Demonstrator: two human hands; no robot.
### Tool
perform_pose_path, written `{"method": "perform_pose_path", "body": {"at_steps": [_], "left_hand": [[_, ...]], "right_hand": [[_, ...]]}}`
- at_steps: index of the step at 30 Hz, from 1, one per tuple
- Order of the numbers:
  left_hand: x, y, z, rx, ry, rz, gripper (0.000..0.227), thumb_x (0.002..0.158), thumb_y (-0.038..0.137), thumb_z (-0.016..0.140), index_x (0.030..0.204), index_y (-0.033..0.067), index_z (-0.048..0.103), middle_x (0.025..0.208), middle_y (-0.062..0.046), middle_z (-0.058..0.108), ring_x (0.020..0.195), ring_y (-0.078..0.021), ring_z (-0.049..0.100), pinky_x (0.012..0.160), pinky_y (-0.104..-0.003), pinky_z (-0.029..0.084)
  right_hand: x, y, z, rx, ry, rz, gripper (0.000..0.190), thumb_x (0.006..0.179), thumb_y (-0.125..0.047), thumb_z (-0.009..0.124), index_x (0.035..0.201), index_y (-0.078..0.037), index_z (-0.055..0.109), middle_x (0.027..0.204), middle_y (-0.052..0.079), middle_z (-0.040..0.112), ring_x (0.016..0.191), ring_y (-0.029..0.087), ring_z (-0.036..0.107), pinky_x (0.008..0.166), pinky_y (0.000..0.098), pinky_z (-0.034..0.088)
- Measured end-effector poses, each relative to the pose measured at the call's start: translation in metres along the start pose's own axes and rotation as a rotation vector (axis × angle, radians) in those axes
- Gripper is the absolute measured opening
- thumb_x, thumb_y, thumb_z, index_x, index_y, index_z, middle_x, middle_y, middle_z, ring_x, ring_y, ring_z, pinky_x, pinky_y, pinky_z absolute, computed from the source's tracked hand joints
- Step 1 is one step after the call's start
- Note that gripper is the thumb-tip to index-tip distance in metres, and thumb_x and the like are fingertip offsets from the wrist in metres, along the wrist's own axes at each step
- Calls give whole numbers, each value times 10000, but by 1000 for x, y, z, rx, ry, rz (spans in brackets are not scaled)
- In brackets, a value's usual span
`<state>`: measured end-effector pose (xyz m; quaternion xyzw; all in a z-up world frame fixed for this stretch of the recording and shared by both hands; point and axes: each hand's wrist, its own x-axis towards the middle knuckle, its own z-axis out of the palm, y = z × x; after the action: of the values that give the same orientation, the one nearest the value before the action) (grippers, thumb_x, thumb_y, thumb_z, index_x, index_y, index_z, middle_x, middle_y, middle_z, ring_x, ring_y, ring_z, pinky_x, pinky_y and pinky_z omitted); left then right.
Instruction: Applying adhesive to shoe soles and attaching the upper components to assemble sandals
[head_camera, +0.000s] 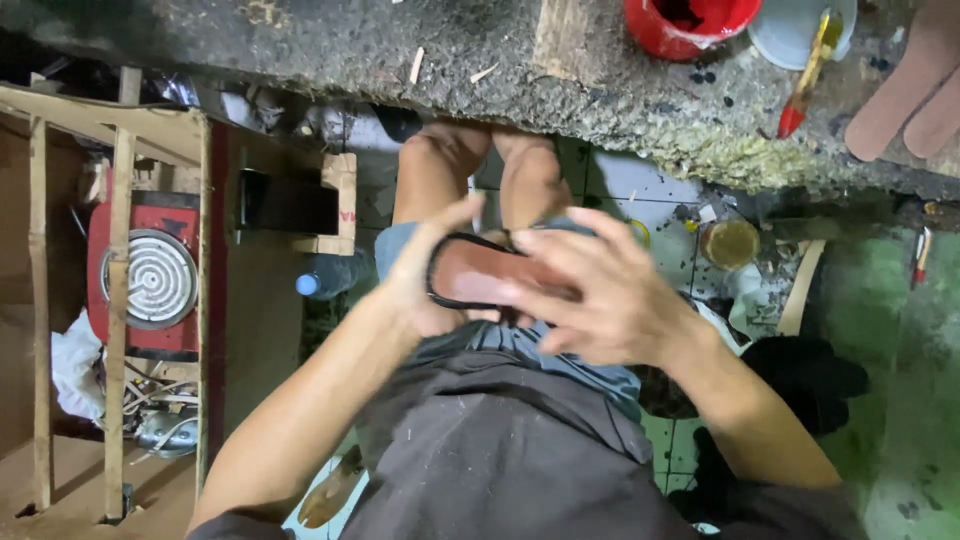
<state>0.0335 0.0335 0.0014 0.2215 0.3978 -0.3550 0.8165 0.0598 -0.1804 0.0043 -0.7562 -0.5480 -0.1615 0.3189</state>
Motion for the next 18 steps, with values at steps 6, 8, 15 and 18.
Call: {"method": "perform_pose_path", "body": {"at_steps": [6, 8, 15, 18], "left_hand": [[-32, 41, -21, -296, -247, 102, 669, 912, 475, 586, 1284, -78, 535, 1170, -266, 646, 1028, -482, 623, 861, -740, 476], [-28, 37, -17, -426, -345, 18, 667, 969, 435, 565, 1343, -112, 492, 1255, -238, 623, 1179, -506, 560, 937, -810, 398], [0, -33, 3, 286, 319, 1202, 303, 1019, 284, 377, 863, 76, 535, 816, -53, 518, 754, -153, 529, 781, -329, 522], [0, -46, 2, 706, 537, 1413, 434, 1076, 331, 294, 1065, 42, 617, 1024, -71, 595, 943, -179, 560, 891, -313, 433]], "right_hand": [[-50, 20, -8, -95, -47, 224, 616, 814, -421, 757, 1300, -77, 596, 1439, 304, 447, 1243, 423, 583, 1030, 562, 479], [-49, 12, 0, -238, -107, 276, 726, 790, -211, 871, 1372, -16, 483, 1504, 328, 351, 1282, 419, 583, 1041, 525, 500], [-9, 6, 19, -361, 396, 247, 78, 904, 60, 662, 962, 36, 616, 1143, 236, 608, 1001, 337, 604, 852, 470, 517], [-2, 4, 25, -341, 367, 249, 95, 898, 8, 704, 948, 8, 623, 1145, 197, 623, 983, 285, 619, 868, 454, 508]]}}
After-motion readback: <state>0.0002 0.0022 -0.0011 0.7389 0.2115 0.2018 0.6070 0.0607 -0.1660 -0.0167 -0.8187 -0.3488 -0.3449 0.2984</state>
